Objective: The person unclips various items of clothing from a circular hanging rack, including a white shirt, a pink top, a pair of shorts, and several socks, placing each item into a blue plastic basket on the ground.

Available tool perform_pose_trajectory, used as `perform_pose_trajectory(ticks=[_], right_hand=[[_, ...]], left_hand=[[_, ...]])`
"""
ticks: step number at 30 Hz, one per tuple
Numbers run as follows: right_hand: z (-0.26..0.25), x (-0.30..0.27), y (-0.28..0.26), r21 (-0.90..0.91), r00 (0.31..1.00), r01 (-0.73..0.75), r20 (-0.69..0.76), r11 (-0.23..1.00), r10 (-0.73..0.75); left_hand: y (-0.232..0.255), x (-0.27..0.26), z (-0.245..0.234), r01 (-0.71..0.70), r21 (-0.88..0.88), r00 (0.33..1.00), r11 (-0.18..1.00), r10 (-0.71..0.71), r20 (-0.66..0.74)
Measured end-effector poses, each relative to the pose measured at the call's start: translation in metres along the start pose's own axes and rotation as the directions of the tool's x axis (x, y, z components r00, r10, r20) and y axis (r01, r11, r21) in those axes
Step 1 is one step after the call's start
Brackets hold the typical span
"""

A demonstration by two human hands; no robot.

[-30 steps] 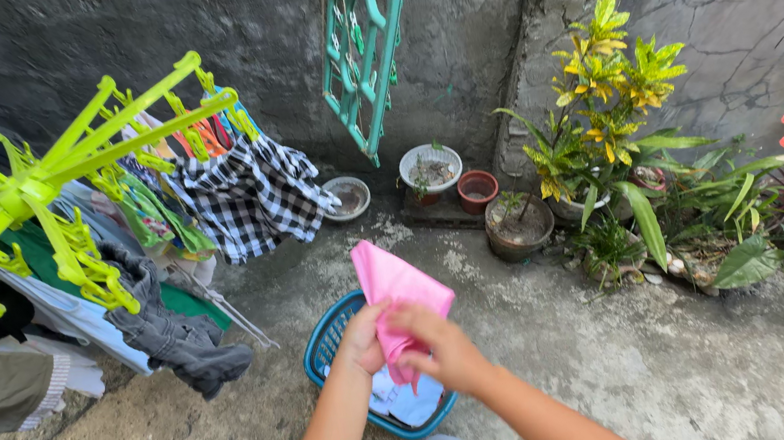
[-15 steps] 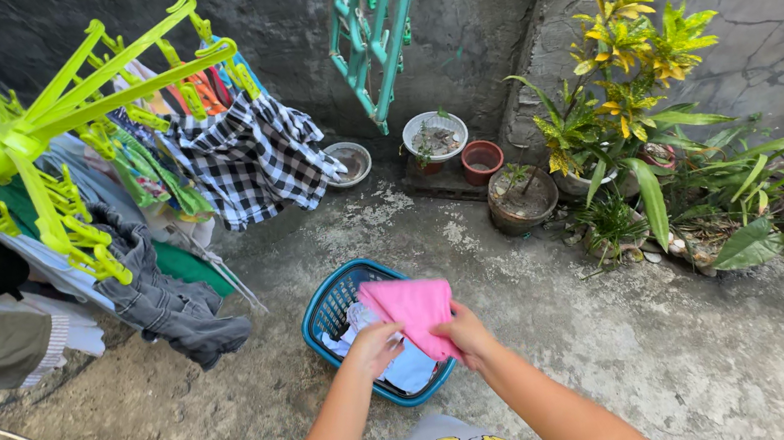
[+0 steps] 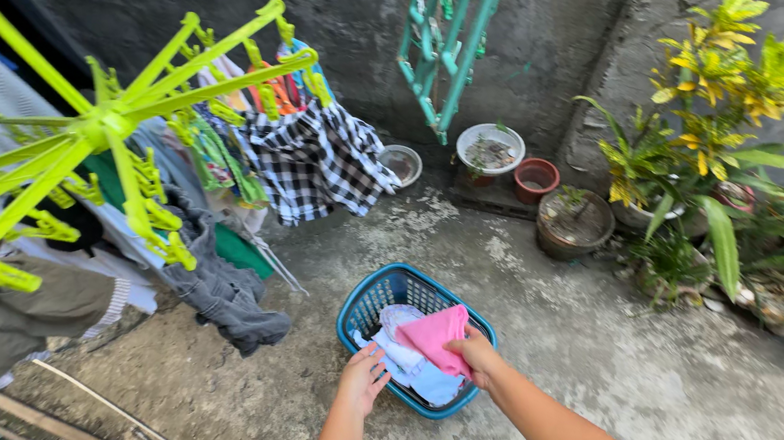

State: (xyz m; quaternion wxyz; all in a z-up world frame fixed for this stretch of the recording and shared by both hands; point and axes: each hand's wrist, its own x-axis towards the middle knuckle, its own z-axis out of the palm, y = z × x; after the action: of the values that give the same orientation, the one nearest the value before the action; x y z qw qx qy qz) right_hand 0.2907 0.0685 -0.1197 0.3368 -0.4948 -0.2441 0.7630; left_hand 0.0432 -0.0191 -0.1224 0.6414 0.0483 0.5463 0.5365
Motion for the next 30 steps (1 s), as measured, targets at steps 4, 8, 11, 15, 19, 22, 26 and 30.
perform_pose_trajectory(ticks=[4, 8, 11, 15, 19, 22, 26, 30], right_hand=[[0.012, 0.005, -0.010, -0.334, 0.981, -0.186, -0.116, 0.924, 0.156], [0.006, -0.011, -0.001, -0.549, 0.953, -0.292, -0.238, 0.783, 0.188], [0.011, -0.009, -0.003, -0.609, 0.978, -0.207, -0.130, 0.765, 0.162], [0.045, 0.027, -0.042, -0.602, 0.980, 0.197, 0.125, 0.773, -0.153], [0.099, 0.062, -0.127, -0.488, 0.801, 0.596, 0.302, 0.638, -0.517], [0.149, 0.061, -0.200, -0.438, 0.640, 0.760, 0.375, 0.481, -0.671], [0.213, 0.043, -0.288, -0.447, 0.299, 0.892, 0.456, 0.074, -0.838], [0.259, 0.027, -0.339, -0.433, 0.422, 0.868, 0.391, 0.241, -0.818]], left_hand=[[0.007, -0.004, -0.005, -0.018, 0.009, 1.000, 1.000, 0.018, 0.002], [0.014, -0.005, -0.013, -0.030, 0.098, 0.999, 0.995, 0.033, -0.026], [0.025, -0.005, -0.011, -0.103, 0.113, 0.994, 0.988, 0.106, -0.019], [0.072, -0.026, 0.021, -0.289, 0.229, 0.956, 0.930, 0.290, 0.029], [0.153, -0.109, 0.075, -0.509, 0.253, 0.860, 0.822, 0.496, 0.119], [0.200, -0.211, 0.109, -0.749, 0.653, 0.136, -0.111, 0.939, 0.315], [0.245, -0.310, 0.117, -0.328, 0.817, -0.329, -0.475, 0.868, 0.373], [0.287, -0.314, 0.096, -0.218, 0.872, -0.266, -0.439, 0.886, 0.380]])
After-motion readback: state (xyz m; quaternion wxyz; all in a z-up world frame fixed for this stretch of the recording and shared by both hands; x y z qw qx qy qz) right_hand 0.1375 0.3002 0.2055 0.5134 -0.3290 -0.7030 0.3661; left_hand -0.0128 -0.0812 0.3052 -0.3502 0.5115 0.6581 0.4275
